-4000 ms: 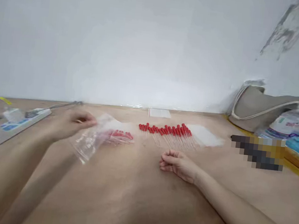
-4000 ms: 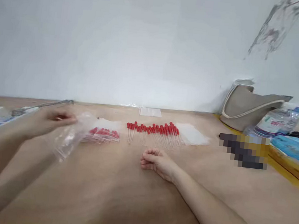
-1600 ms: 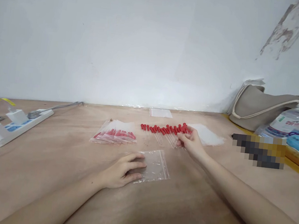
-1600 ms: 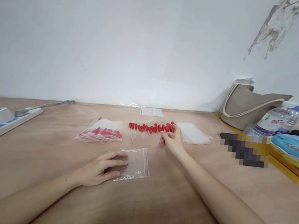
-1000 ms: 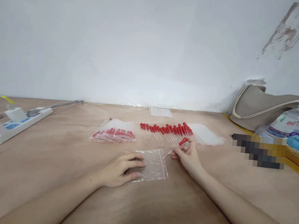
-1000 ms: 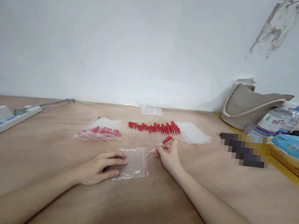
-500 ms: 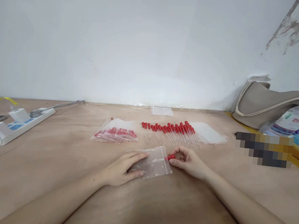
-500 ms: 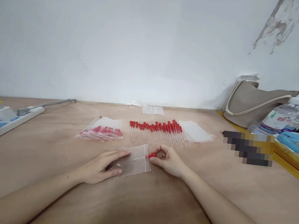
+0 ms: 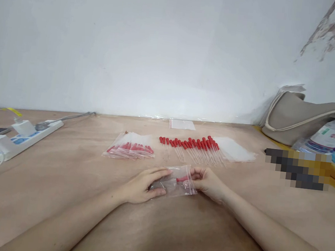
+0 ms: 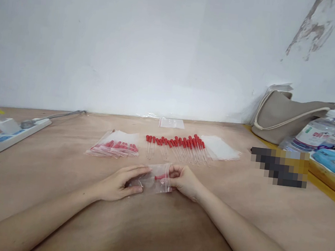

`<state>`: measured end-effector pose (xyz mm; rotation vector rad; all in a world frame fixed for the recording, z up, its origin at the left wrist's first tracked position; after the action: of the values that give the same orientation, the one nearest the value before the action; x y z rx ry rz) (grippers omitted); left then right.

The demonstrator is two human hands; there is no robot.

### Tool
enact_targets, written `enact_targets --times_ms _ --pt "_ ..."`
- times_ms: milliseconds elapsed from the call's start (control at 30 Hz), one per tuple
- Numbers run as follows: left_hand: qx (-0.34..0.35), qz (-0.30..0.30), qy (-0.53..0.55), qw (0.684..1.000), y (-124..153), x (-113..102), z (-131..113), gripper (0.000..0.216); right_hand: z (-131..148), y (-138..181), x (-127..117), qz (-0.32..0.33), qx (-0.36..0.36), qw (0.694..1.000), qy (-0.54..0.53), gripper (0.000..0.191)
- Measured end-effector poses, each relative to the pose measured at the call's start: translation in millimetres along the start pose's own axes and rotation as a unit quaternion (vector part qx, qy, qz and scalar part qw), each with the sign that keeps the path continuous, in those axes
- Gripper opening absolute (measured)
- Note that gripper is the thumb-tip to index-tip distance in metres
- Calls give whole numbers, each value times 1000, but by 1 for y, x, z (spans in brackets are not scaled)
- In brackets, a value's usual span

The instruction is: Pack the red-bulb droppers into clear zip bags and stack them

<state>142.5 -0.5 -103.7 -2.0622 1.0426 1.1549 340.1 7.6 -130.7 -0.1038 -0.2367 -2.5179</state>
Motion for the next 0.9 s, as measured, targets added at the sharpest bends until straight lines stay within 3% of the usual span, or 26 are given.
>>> enact_targets --times_ms 100,367,433,500,567,667,800,900 --pt "-21 -20 -1 1000 10 -6 6 58 -2 1 -7 15 11 999 39 36" --pt "-23 22 1 1000 26 -4 10 47 11 12 -5 121 -61 969 205 33" --pt "-16 24 5 1000 24 -3 9 44 12 12 -9 121 -63 964 228 32" --pt "-12 29 7 999 23 -3 9 41 12 10 -22 61 -33 965 254 31" --pt "-11 35 5 999 23 -3 10 39 17 6 -40 -41 -16 954 296 26" --pt "-5 35 -6 999 22 -3 10 37 38 -9 -51 -158 -42 906 390 13" --pt "4 32 -14 999 22 -2 11 37 65 -51 -28 -208 -33 838 504 5" --pt "7 31 -11 999 22 -2 11 37 70 -89 -5 -213 15 807 551 12"
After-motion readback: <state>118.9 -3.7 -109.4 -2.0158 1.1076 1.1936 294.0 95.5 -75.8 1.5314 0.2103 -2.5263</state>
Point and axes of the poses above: each hand's wrist, its own y-axis away from the middle knuckle, its own x-axis out of the palm, z = x × y, the point moved 4 cm from there along -y, towards the middle knuckle, and after that the axes turned 12 degrees about z, right-handed, at the moved point
